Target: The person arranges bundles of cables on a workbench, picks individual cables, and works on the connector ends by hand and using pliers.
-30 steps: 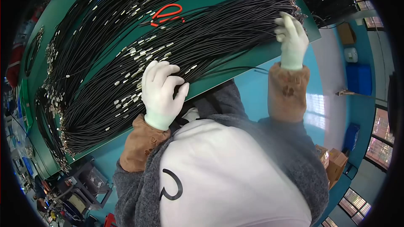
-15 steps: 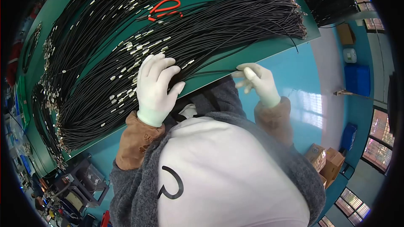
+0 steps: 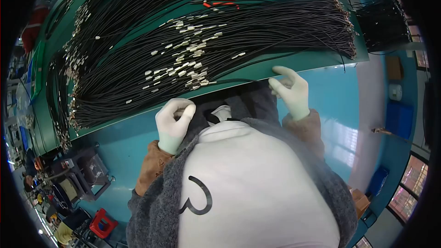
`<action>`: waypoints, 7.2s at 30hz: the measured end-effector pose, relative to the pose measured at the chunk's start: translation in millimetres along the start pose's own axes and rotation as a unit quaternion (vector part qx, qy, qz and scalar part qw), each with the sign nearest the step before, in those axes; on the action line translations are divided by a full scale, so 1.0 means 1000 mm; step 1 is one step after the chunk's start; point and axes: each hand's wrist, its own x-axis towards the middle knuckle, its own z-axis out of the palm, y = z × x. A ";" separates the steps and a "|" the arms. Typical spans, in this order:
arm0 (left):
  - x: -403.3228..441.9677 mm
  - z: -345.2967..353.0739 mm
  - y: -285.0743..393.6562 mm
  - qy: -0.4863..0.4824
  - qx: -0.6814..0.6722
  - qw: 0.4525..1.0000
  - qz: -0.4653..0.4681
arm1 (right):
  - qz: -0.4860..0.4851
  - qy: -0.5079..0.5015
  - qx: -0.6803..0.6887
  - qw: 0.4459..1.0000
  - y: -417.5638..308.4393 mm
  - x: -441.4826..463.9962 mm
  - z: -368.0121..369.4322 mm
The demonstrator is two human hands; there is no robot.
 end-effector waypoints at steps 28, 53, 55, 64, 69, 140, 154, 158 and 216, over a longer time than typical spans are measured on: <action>0.076 0.059 0.084 -0.008 0.353 0.844 0.403 | -0.368 0.074 -0.178 0.910 -0.040 0.025 -0.028; 0.145 0.127 0.128 -0.237 0.364 0.751 0.498 | 0.028 0.182 0.255 0.949 -0.024 0.076 -0.097; 0.142 0.142 0.129 -0.253 0.385 0.731 0.503 | 0.097 0.164 0.241 0.952 -0.023 0.079 -0.106; 0.162 0.191 0.158 -0.272 0.353 0.695 0.564 | -0.046 0.183 0.439 0.879 0.036 0.088 -0.129; 0.180 0.252 0.177 -0.193 0.389 0.725 0.535 | -0.107 0.207 0.501 0.833 0.035 0.090 -0.117; 0.115 -0.136 0.030 -0.063 -0.078 0.994 0.037 | -0.239 0.026 -0.314 0.918 -0.141 0.123 -0.133; 0.089 -0.156 0.039 -0.073 0.002 0.993 0.094 | -0.498 0.246 -0.110 0.824 -0.192 0.093 -0.067; 0.084 -0.163 0.027 -0.083 0.124 0.984 0.094 | -0.564 0.325 -0.210 0.730 -0.185 0.104 -0.102; 0.089 -0.083 0.119 -0.123 -0.191 0.974 0.006 | -0.128 -0.143 0.040 0.981 -0.169 0.048 -0.070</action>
